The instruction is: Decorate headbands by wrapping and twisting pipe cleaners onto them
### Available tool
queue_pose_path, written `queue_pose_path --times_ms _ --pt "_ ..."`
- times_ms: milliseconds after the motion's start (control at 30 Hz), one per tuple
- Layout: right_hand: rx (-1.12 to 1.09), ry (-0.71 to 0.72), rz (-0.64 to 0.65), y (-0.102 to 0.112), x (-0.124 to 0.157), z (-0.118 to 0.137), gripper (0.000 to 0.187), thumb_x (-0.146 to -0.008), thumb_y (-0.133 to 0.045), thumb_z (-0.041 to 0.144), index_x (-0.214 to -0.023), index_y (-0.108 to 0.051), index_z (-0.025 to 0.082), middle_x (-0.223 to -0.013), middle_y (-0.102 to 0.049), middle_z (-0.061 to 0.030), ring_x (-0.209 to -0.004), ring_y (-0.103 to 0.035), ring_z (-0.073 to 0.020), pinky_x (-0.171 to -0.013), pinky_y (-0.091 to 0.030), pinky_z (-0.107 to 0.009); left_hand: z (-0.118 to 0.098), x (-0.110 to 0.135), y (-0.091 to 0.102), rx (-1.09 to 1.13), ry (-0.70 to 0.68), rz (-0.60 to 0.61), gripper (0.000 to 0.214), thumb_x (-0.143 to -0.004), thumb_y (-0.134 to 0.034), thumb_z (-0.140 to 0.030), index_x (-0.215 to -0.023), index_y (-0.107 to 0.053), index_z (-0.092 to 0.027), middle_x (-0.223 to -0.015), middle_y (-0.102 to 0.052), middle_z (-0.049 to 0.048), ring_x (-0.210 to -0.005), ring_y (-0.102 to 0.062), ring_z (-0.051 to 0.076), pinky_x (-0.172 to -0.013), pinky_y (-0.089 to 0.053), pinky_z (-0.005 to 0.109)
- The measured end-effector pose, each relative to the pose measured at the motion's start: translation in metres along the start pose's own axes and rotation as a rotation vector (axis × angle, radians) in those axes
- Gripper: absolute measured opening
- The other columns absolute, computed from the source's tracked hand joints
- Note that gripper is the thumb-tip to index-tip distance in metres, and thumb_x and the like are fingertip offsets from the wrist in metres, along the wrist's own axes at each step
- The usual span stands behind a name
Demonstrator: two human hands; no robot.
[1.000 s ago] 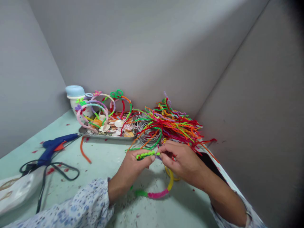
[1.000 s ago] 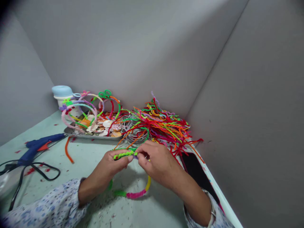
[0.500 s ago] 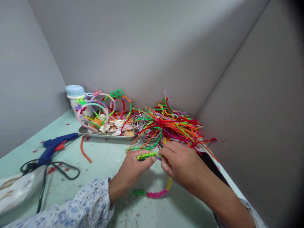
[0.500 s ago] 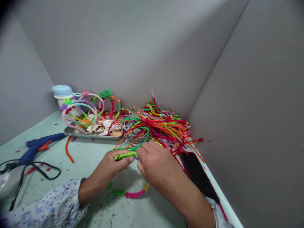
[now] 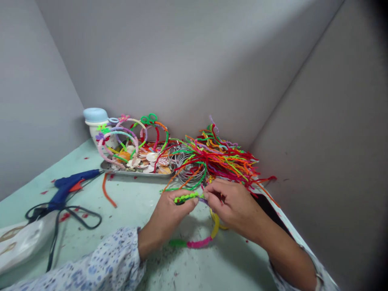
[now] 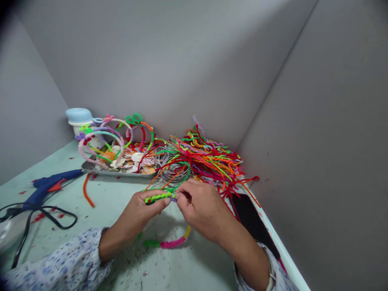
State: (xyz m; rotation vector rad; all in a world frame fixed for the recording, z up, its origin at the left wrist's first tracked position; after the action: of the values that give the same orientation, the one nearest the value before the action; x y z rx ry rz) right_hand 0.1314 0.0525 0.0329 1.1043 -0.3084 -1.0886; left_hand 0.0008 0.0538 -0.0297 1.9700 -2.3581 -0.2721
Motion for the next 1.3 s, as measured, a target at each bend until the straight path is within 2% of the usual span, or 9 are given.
queue_pose_path --times_ms 233,400,500,633,800,933,1167,1300 --pt "-0.203 -0.149 0.065 -0.005 -0.001 -0.011 0.018 -0.086 -0.047 0.015 -0.072 -0.057 0.019 -0.067 -0.055 0.0034 -0.064 -0.05 -0.0118 -0.057 -0.033 -0.023 -0.003 0.001 0.0 -0.023 0.003 -0.013 0.02 -0.078 -0.061 -0.028 -0.085 -0.075 -0.015 -0.081 -0.072 0.0035 -0.073 -0.058 0.018 -0.064 -0.042 0.025" --pt "-0.223 -0.153 0.072 -0.005 -0.001 -0.012 0.019 -0.086 -0.047 0.016 -0.072 -0.058 0.019 -0.065 -0.054 0.0039 -0.063 -0.05 -0.0115 -0.056 -0.033 -0.023 -0.002 0.001 0.0 -0.03 0.021 -0.022 0.021 -0.077 -0.062 -0.029 -0.085 -0.075 -0.015 -0.077 -0.072 0.0031 -0.07 -0.058 0.018 -0.062 -0.041 0.025" --pt "-0.152 -0.095 0.038 -0.002 -0.001 -0.007 0.016 -0.086 -0.05 0.014 -0.078 -0.062 0.02 -0.071 -0.059 0.003 -0.066 -0.052 -0.0117 -0.058 -0.034 -0.023 -0.002 0.0 0.001 -0.017 0.009 -0.019 0.021 -0.078 -0.061 -0.028 -0.088 -0.075 -0.016 -0.082 -0.073 0.003 -0.075 -0.059 0.018 -0.067 -0.043 0.025" --pt "0.01 0.009 -0.024 0.001 0.003 0.001 0.014 -0.085 -0.053 0.012 -0.087 -0.064 0.021 -0.079 -0.061 0.0011 -0.072 -0.054 -0.0132 -0.064 -0.037 -0.025 -0.001 0.0 0.001 -0.052 0.0 -0.016 0.02 -0.078 -0.06 -0.026 -0.087 -0.075 -0.017 -0.078 -0.072 0.0018 -0.072 -0.058 0.017 -0.065 -0.042 0.025" --pt "0.357 0.113 -0.079 0.001 0.009 0.014 0.01 -0.083 -0.054 0.014 -0.084 -0.063 0.02 -0.083 -0.061 -0.0026 -0.081 -0.055 -0.0191 -0.069 -0.037 -0.03 -0.006 0.001 -0.001 -0.132 -0.035 -0.041 0.017 -0.077 -0.059 -0.025 -0.077 -0.073 -0.015 -0.074 -0.069 0.0021 -0.071 -0.057 0.018 -0.063 -0.041 0.024" --pt "0.581 0.225 -0.103 -0.002 0.012 0.026 0.013 -0.084 -0.052 0.014 -0.075 -0.058 0.021 -0.077 -0.059 -0.0027 -0.076 -0.051 -0.0208 -0.064 -0.033 -0.033 -0.011 0.003 -0.004 -0.176 -0.078 -0.028 0.018 -0.078 -0.056 -0.021 -0.071 -0.07 -0.014 -0.069 -0.066 0.001 -0.069 -0.055 0.016 -0.062 -0.04 0.024" --pt "0.647 0.334 -0.056 -0.006 0.017 0.03 0.015 -0.085 -0.053 0.01 -0.074 -0.056 0.021 -0.075 -0.059 -0.0021 -0.073 -0.049 -0.0203 -0.064 -0.032 -0.035 -0.016 0.006 -0.004 -0.207 -0.132 -0.046 0.02 -0.078 -0.054 -0.02 -0.072 -0.072 -0.016 -0.069 -0.066 0.0004 -0.068 -0.056 0.016 -0.063 -0.041 0.024" --pt "0.622 0.331 -0.124 -0.003 0.016 0.031 0.016 -0.084 -0.052 0.011 -0.073 -0.056 0.021 -0.072 -0.057 -0.0023 -0.072 -0.049 -0.0203 -0.063 -0.032 -0.034 -0.017 0.008 -0.002 -0.201 -0.152 -0.057 0.021 -0.078 -0.053 -0.022 -0.069 -0.072 -0.017 -0.068 -0.067 0.0 -0.067 -0.057 0.016 -0.063 -0.042 0.024"
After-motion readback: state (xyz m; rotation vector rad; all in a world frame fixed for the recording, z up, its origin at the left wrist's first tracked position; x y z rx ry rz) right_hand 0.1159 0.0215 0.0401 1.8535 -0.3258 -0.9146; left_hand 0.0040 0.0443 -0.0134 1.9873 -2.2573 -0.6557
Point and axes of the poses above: each hand's wrist, its own x-axis away from the middle knuckle, its own y-axis out of the back of the hand, z = x × y, the point moved 7 cm from there along -x, towards the middle knuckle
